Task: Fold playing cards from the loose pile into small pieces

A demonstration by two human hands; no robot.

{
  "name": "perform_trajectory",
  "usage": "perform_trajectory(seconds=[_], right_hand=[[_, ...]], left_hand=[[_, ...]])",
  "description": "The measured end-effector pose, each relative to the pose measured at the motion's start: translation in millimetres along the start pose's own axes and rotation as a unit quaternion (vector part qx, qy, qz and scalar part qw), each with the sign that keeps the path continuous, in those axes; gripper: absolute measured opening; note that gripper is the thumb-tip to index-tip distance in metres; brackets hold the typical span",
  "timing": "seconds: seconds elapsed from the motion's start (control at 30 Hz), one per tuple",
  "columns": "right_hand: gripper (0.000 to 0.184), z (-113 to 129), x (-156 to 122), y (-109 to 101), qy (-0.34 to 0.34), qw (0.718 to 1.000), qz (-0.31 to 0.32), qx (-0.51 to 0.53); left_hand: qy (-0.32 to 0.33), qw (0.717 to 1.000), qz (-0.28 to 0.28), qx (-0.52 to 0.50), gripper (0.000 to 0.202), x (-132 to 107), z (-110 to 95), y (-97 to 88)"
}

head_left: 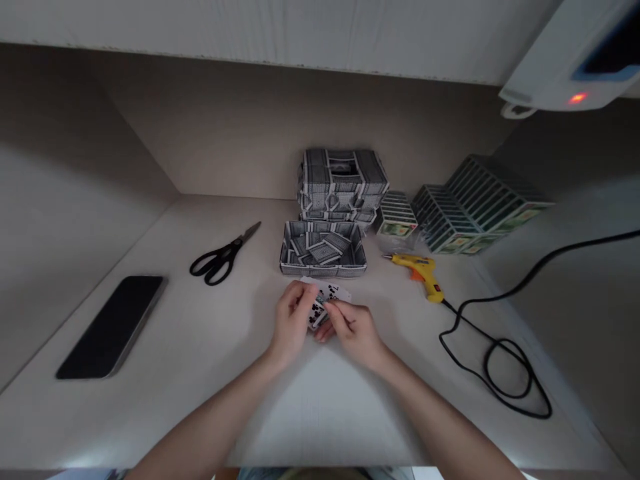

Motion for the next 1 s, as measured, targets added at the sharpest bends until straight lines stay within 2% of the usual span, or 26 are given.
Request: perform_trajectory(seconds=[0.1, 0.3, 0.53, 0.77, 1.0], right_hand=[[0.036, 2.5, -1.1, 2.3, -0.004, 1.000, 0.011, 0.017], [0.038, 5.5, -0.2, 2.4, 0.018, 0.997, 0.005, 0.076], [0.041, 2.5, 1.8, 1.2, 0.046, 0.990, 0.014, 0.136], [0.041, -5.2, 4.8, 8.6, 0.075, 0.960, 0.078, 0.257], [0.040, -0.7, 3.6, 4.8, 0.064, 0.972, 0.065, 0.215]], left_hand=[[0.040, 0.996, 0.014, 0.075, 0.021, -0.3, -4.2, 2.3], [0.076, 0.994, 0.039, 0.074, 0.021, 2.8, -3.7, 5.0], [0.103, 0.988, 0.039, 0.108, 0.019, 0.7, -7.0, 6.4], [0.124, 0.979, 0.051, 0.151, 0.021, -3.5, -11.2, 9.9], [0.124, 0.980, 0.048, 0.149, 0.028, -3.7, -8.6, 10.6]])
Point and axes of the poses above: each hand's wrist, its own x-axis towards the middle knuckle, its own y-axis out of the palm, z = x × y, the point moved 6 cm from there along x, towards the middle knuckle, and after that the axes turned 14 degrees about z, right-handed, at the moved point
